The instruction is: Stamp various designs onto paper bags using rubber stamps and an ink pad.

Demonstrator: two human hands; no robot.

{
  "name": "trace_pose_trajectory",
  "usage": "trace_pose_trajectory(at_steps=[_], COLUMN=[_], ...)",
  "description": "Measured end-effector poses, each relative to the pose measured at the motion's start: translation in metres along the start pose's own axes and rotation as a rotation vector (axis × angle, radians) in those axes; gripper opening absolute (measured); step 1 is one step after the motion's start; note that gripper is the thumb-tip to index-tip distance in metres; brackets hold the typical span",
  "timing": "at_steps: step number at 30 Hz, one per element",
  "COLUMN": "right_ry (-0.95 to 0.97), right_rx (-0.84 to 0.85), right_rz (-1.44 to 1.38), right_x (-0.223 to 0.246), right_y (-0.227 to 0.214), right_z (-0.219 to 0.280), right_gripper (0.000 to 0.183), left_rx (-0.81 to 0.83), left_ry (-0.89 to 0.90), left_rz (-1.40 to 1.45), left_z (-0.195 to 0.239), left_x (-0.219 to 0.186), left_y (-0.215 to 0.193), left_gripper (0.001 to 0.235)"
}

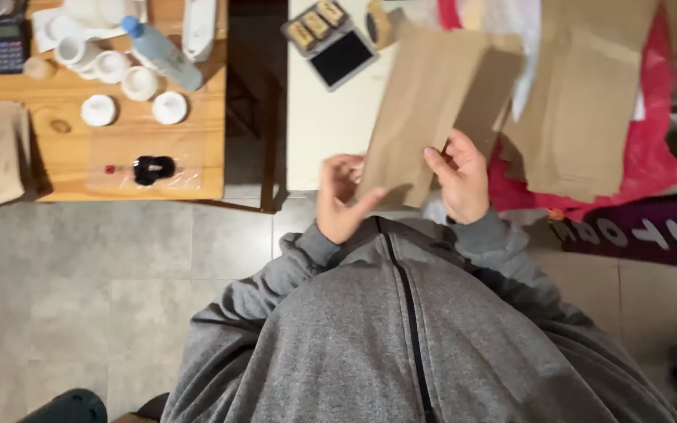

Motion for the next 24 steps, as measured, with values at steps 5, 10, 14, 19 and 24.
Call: trace_pose_trajectory(at_steps=[5,10,14,19,24], right_ry=[-0.105,-0.094,-0.438,-0.489,-0.742], right_rx=[0.253,0.285,0.094,0.078,-0.148], right_rz=[0.524,0.968,0.922,1.024,1.351], right_x=[-0.044,-0.049,-0.004,-0.029,-0.055], right_y=[0.030,0.084,0.140,0.194,0.214], right_z=[-0.050,-0.110,-0.169,-0.238,-0.265], right_gripper=[0.044,0.046,0.025,0.008,0.025], left_rx=[-0.016,-0.075,0.009,0.037,0.057], left_ry=[0.018,-0.033,0.060,-0.007,0.046], left_rz=[-0.256,-0.593,-0.813,-0.851,-0.862], left_z=[-0.025,-0.028,-0.041,-0.036,-0.035], left_x=[-0.028,0.028,0.018,0.022,0.040], left_y=[-0.070,-0.151,-0.159,-0.159,-0.157], left_gripper=[0.044,0.031,0.040,0.050,0.065])
Point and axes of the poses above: each hand's wrist, its own z-axis away from the middle knuckle, its own y-axis out of the palm, x = y × z, the point moved 3 cm from there along -z, towards the middle knuckle, and after that the axes turned 10 degrees about y, right-handed, at the moved point
